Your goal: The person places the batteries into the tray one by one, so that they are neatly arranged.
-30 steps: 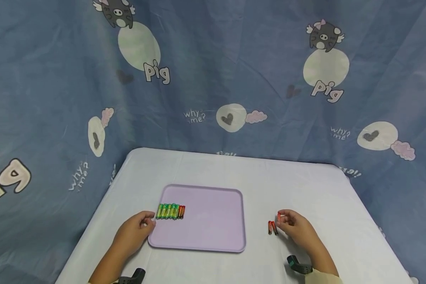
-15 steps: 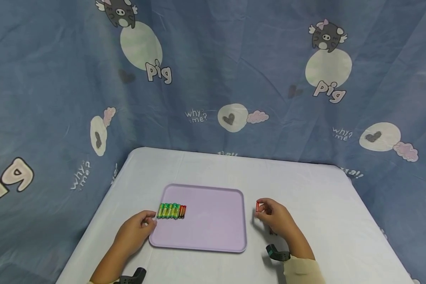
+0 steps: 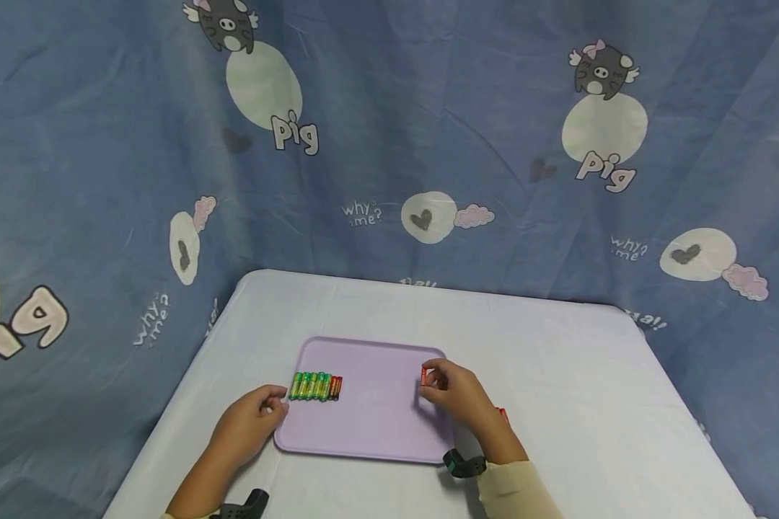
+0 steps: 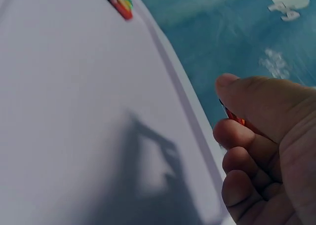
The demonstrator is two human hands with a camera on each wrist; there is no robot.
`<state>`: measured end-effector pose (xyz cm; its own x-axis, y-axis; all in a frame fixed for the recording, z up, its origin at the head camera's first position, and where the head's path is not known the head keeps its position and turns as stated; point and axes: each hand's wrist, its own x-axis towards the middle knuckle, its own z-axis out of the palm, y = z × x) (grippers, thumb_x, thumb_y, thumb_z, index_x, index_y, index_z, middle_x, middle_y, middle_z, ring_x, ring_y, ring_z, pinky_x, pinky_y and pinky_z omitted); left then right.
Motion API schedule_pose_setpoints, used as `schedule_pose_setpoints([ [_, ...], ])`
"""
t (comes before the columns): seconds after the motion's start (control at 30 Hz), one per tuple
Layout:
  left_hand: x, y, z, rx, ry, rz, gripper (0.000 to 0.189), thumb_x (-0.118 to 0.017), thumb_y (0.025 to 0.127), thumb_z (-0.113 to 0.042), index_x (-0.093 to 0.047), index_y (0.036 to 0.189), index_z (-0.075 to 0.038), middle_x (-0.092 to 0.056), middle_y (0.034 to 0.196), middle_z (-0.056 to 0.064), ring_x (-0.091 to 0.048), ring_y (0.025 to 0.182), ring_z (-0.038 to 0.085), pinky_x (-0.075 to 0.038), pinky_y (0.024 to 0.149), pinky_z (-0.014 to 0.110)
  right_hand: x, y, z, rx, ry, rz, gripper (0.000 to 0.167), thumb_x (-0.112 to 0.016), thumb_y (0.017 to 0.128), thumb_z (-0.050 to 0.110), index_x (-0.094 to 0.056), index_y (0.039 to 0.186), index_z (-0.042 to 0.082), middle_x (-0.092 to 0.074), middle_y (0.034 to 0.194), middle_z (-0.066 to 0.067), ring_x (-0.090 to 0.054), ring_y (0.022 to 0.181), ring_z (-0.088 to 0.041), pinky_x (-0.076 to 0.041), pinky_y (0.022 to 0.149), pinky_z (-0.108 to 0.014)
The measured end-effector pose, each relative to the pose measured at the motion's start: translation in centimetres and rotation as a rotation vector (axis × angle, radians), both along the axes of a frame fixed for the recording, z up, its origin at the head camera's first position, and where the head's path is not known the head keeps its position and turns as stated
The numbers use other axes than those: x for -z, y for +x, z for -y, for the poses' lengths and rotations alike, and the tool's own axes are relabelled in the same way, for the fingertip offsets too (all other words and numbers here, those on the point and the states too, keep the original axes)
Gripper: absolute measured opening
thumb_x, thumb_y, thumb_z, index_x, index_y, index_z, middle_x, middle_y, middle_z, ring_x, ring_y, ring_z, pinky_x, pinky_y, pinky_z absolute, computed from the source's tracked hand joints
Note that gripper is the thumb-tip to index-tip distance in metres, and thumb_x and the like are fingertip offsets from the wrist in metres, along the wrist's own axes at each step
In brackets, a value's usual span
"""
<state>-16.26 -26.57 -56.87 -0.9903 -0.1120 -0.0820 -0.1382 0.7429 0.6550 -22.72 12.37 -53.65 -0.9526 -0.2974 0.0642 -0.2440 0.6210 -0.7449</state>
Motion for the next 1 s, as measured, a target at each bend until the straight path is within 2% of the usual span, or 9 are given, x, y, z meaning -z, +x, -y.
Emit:
schedule_pose_setpoints([
  [0.37, 0.2, -0.1, 0.2, 0.0, 0.005, -0.004, 0.034, -0.068, 0.098, -0.027, -0.07, 0.128, -0.011, -0.06, 0.085, -0.004, -0.051, 0.076, 0.015, -0.04, 0.07, 0.033, -0.6, -0.8, 5.4, -0.153, 0.01, -0.03, 0.041, -0.082, 0.09, 0.018, -0.069, 0.127, 0.006, -0.069, 0.092, 0.01, -0.06, 0.082, -0.006, -0.05, 0.074, -0.025],
  [0.53, 0.2, -0.1, 0.2, 0.005, 0.007, -0.003, 0.034, -0.068, 0.098, -0.028, -0.071, 0.128, -0.012, -0.06, 0.085, -0.004, -0.051, 0.076, 0.014, -0.04, 0.07, 0.033, -0.8, -0.8, 7.7, -0.177, 0.033, -0.027, 0.042, -0.083, 0.089, 0.018, -0.069, 0.127, 0.007, -0.068, 0.09, 0.011, -0.059, 0.081, -0.005, -0.05, 0.075, -0.025],
  [0.73, 0.2, -0.2, 0.1, 0.004, 0.013, -0.01, 0.033, -0.07, 0.097, -0.026, -0.071, 0.127, -0.011, -0.063, 0.09, -0.005, -0.052, 0.076, 0.014, -0.04, 0.069, 0.031, -0.6, -1.0, 10.2, -0.211, 0.052, 0.023, 0.042, -0.083, 0.09, 0.019, -0.069, 0.128, 0.008, -0.067, 0.091, 0.011, -0.06, 0.081, -0.004, -0.051, 0.077, -0.025],
  [1.0, 0.3, -0.2, 0.1, 0.002, 0.016, -0.019, 0.033, -0.07, 0.097, -0.025, -0.071, 0.126, -0.01, -0.063, 0.09, -0.005, -0.052, 0.075, 0.014, -0.04, 0.067, 0.03, 0.3, -1.0, 12.5, -0.254, 0.111, 0.048, 0.039, -0.084, 0.089, 0.02, -0.069, 0.123, 0.009, -0.065, 0.086, 0.013, -0.058, 0.078, -0.001, -0.049, 0.077, -0.024],
])
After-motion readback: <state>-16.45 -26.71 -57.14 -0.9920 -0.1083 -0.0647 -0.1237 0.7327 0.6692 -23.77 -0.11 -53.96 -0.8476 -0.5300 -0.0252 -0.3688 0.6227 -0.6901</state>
